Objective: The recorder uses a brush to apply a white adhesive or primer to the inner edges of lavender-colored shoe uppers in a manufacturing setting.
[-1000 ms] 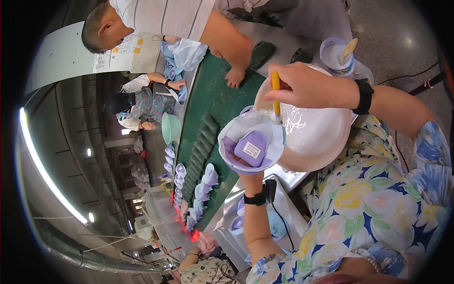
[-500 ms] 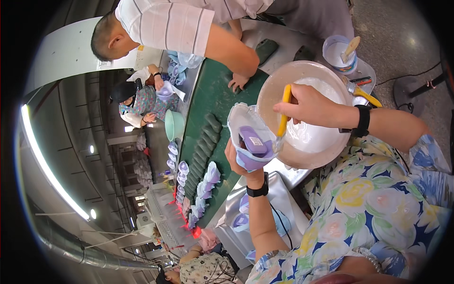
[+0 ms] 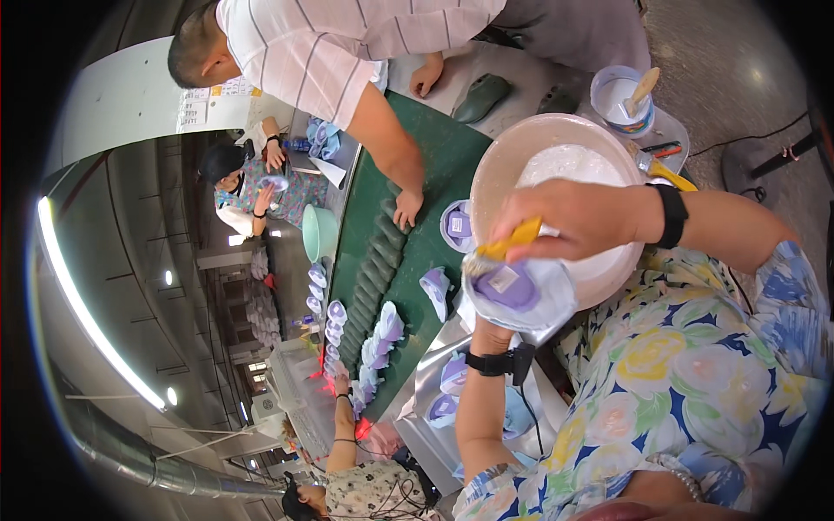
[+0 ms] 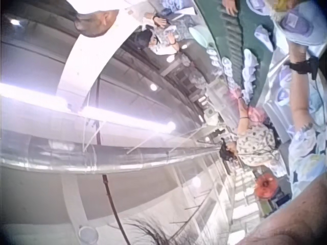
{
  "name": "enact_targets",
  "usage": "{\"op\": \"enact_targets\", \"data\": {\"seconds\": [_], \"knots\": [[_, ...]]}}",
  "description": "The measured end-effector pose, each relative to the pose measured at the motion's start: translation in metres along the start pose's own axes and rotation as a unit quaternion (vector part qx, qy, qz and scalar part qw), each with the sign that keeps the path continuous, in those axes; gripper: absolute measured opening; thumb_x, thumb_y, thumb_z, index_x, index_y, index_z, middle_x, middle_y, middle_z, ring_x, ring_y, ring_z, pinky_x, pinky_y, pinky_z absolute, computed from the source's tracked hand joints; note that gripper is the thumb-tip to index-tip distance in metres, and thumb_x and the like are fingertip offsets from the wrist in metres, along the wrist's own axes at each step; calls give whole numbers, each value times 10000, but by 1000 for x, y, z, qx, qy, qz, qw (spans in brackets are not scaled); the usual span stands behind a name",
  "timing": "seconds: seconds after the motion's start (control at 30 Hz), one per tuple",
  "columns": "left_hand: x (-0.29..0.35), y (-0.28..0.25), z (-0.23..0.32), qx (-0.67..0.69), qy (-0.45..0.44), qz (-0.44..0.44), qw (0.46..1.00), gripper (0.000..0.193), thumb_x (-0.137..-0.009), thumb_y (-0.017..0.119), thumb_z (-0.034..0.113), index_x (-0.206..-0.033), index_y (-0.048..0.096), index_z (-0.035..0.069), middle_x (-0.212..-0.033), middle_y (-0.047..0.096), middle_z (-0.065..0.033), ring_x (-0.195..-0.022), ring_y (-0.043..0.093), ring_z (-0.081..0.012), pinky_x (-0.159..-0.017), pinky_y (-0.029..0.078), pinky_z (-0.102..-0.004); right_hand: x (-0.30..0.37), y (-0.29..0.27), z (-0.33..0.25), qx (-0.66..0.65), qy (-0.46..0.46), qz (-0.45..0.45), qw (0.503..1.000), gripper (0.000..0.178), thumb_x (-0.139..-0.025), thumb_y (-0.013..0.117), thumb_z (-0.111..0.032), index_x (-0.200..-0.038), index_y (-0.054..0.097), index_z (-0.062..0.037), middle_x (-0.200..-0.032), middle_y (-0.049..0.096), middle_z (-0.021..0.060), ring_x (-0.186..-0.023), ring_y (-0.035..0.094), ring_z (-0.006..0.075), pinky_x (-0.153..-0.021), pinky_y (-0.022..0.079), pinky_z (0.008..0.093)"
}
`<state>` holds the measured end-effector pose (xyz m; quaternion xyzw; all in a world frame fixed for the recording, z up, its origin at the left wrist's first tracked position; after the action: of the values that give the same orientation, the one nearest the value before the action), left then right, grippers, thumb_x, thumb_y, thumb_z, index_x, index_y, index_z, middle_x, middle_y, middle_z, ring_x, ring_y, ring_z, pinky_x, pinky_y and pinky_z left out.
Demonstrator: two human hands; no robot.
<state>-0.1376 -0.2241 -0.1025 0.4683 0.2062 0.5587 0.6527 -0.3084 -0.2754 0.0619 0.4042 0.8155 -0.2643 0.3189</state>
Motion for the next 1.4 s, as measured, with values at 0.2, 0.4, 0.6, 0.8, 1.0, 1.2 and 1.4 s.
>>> {"op": "enact_targets", "data": {"seconds": [0.2, 0.4, 0.6, 0.8, 1.0, 1.2, 1.4], "knots": [[6, -25, 2, -43, 31, 90, 994, 518, -1024, 478, 414, -1441, 449, 109, -1402, 550, -109, -1244, 575, -285, -1053, 490, -473, -9, 15, 29, 111, 70, -62, 989, 232, -949, 650, -255, -1030, 545, -65, -878, 648, 129, -776, 648, 343, -664, 507, 403], [10, -26, 17, -121, 59, 114, 984, 521, -1019, 493, 411, -1444, 447, 111, -1404, 548, -106, -1246, 575, -283, -1053, 492, -471, -1, -11, 59, 68, 211, -48, 974, 220, -930, 659, -202, -1026, 544, -40, -745, 657, 128, -655, 660, 296, -605, 488, 383], [16, -27, 32, -171, 91, 134, 972, 525, -1015, 508, 407, -1446, 445, 114, -1406, 546, -103, -1248, 574, -280, -1052, 493, -469, -3, -19, 36, 90, 151, -14, 984, 242, -927, 676, -200, -1069, 572, -33, -930, 692, 119, -820, 674, 278, -729, 516, 355], [25, -41, 50, -182, 134, 151, 962, 530, -1010, 523, 403, -1449, 443, 116, -1408, 544, -100, -1250, 574, -278, -1051, 495, -466, 9, 34, 27, 162, 13, -154, 975, 224, -892, 699, -167, -1067, 603, -66, -1059, 686, 81, -992, 655, 281, -812, 525, 385], [22, -36, 60, -205, 152, 111, 961, 620, -966, 595, 444, -1463, 425, 116, -1409, 542, -100, -1253, 575, -282, -1046, 501, -460, -16, 24, 34, 149, 89, -100, 980, 176, -917, 667, -175, -1044, 622, -63, -1012, 669, 125, -917, 651, 328, -802, 515, 403], [33, -78, 117, -162, 222, 167, 947, 515, -1027, 495, 402, -1462, 415, 137, -1382, 559, -105, -1218, 602, -243, -1007, 528, -418, -33, 32, 73, 186, 190, -63, 962, 217, -907, 682, -145, -1076, 616, -25, -965, 657, 163, -885, 642, 335, -805, 500, 393], [128, -264, 249, -190, 345, 370, 841, 298, -1011, 411, 31, -1283, 526, -9, -1260, 595, -158, -1131, 622, -303, -951, 578, -440, -3, 14, 101, 48, 343, 8, 938, 158, -970, 548, -49, -1116, 535, 11, -1007, 629, 105, -974, 641, 166, -824, 552, 280]]}}
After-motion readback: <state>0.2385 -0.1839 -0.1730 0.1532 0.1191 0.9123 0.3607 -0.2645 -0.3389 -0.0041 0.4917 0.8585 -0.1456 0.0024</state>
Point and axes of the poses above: each hand's wrist, its own x-axis away from the middle knuckle, its own y-axis out of the palm, z = x × y, the point moved 10 cm from there along -x, towards the middle knuckle
